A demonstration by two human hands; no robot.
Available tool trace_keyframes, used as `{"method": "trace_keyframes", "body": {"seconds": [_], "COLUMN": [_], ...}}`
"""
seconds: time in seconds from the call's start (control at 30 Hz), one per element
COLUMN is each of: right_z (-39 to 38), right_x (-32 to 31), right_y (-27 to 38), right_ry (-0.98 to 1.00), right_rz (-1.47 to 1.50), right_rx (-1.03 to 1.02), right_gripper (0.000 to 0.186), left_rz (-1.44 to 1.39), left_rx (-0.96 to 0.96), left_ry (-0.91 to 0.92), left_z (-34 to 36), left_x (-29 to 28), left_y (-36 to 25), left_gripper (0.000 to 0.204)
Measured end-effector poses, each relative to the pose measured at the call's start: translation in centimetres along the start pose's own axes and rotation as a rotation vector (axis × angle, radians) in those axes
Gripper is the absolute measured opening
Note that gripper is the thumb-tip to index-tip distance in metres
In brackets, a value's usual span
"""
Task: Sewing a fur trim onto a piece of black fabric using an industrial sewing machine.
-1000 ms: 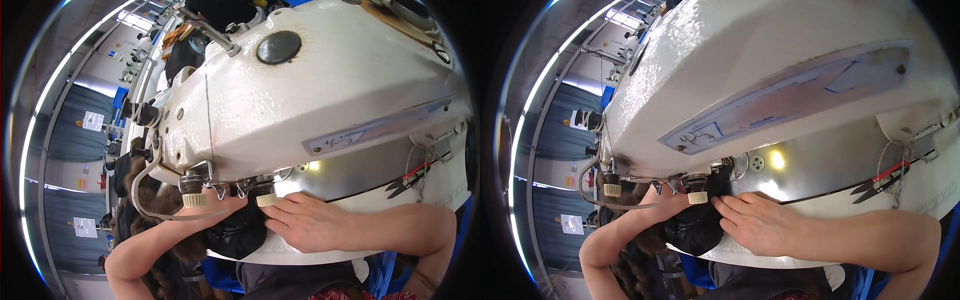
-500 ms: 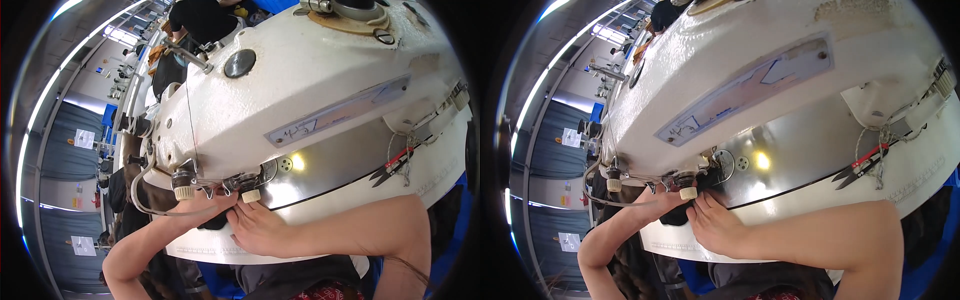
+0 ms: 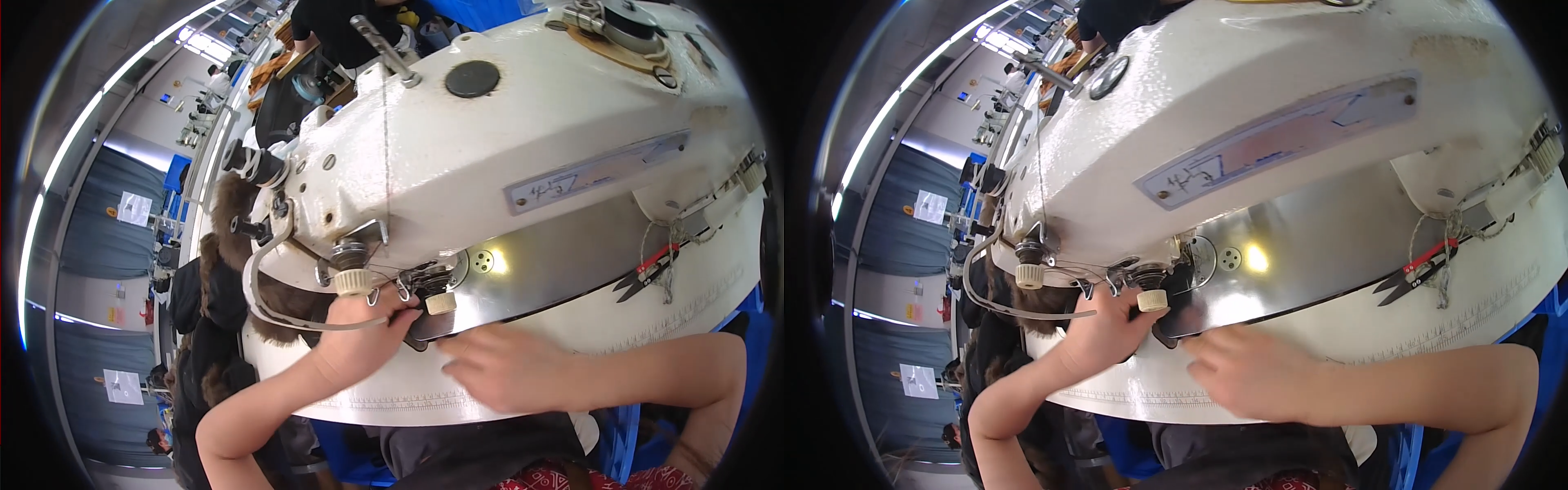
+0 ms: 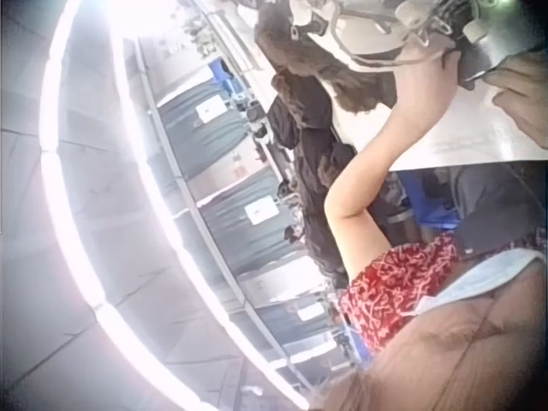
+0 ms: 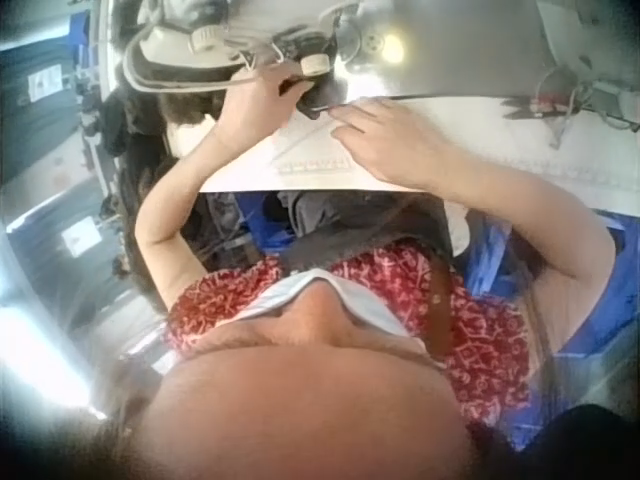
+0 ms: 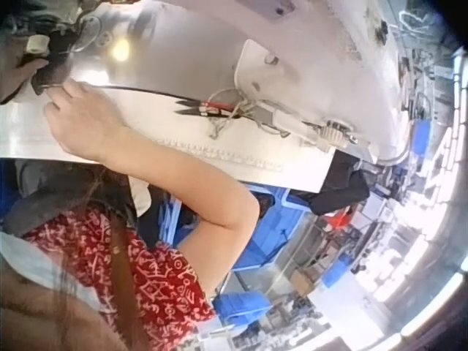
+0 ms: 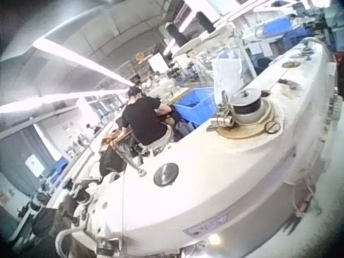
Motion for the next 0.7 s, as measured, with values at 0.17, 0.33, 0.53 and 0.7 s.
{"method": "trace_keyframes", "body": {"seconds": [0.17, 0.33, 0.53, 0.7], "right_z": [0.4, 1.9, 4.5, 5.9], "right_x": [-2.3, -1.8, 0.1, 3.8], "right_y": [-4.4, -5.5, -4.8, -5.9], "right_ry": [-0.137, -0.104, -0.080, -0.043], "right_rz": [-0.083, -0.184, -0.411, -0.605], "right_rx": [0.278, 0.218, 0.022, -0.107], "right_gripper": [0.026, 0.021, 0.013, 0.009], "left_rz": [0.526, 0.530, 0.443, 0.409], "left_rx": [0.297, 0.222, 0.166, 0.177], "left_ry": [-0.160, -0.261, -0.358, -0.371], "left_z": [-2.0, -2.8, -3.0, -2.8], "left_x": [2.6, 3.2, 3.6, 3.9], "left_y": [-2.9, -3.1, -3.0, -2.8], "left_gripper": [0.035, 0.033, 0.031, 0.028]}}
Point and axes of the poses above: each hand's wrist, its own z-axis towards the middle knuckle, its own x-axis out of the palm, y = z × x, the point moved 3 cm from there along z, towards the middle knuckle, and after that the axes turned 3 degrees about y, right-handed, at the moved point
